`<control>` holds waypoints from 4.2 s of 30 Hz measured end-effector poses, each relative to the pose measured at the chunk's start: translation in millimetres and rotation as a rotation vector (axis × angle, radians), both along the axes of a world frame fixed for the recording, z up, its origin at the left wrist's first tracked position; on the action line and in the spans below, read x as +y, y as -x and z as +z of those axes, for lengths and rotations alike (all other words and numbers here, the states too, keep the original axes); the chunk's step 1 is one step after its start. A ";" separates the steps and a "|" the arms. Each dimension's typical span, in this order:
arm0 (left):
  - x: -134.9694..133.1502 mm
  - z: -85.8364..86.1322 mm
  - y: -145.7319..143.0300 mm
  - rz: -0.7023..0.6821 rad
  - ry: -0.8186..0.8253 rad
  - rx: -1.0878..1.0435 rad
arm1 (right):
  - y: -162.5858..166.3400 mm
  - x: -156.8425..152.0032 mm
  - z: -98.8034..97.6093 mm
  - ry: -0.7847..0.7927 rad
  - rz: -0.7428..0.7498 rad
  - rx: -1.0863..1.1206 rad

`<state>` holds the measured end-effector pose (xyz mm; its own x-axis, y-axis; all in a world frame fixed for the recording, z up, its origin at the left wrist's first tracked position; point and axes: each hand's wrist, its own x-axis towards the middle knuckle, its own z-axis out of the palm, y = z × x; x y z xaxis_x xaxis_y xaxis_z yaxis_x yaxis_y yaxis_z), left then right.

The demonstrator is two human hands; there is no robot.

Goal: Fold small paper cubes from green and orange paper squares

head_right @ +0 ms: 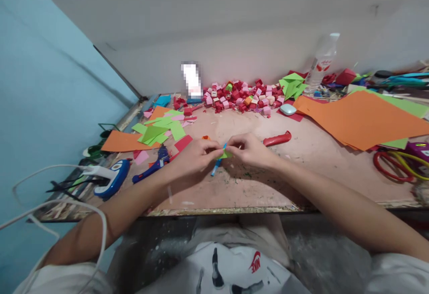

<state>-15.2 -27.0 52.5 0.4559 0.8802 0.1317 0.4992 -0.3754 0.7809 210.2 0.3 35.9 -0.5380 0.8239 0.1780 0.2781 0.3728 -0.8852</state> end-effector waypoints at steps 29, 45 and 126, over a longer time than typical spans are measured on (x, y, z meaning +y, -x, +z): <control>12.6 -39.6 2.9 0.073 0.287 -0.283 | 0.7 7.2 -10.8 0.215 0.100 0.024; 16.3 -31.2 4.9 0.117 0.080 -0.224 | 1.7 11.7 -18.2 0.371 0.045 0.168; 11.8 -38.3 -0.5 0.196 0.174 -0.390 | 7.8 4.4 -24.0 0.432 0.027 0.286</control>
<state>-14.8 -15.2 14.2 0.2247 0.9690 0.1028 0.2041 -0.1499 0.9674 202.4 4.7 11.9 -0.5398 0.8411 -0.0325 -0.0020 -0.0399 -0.9992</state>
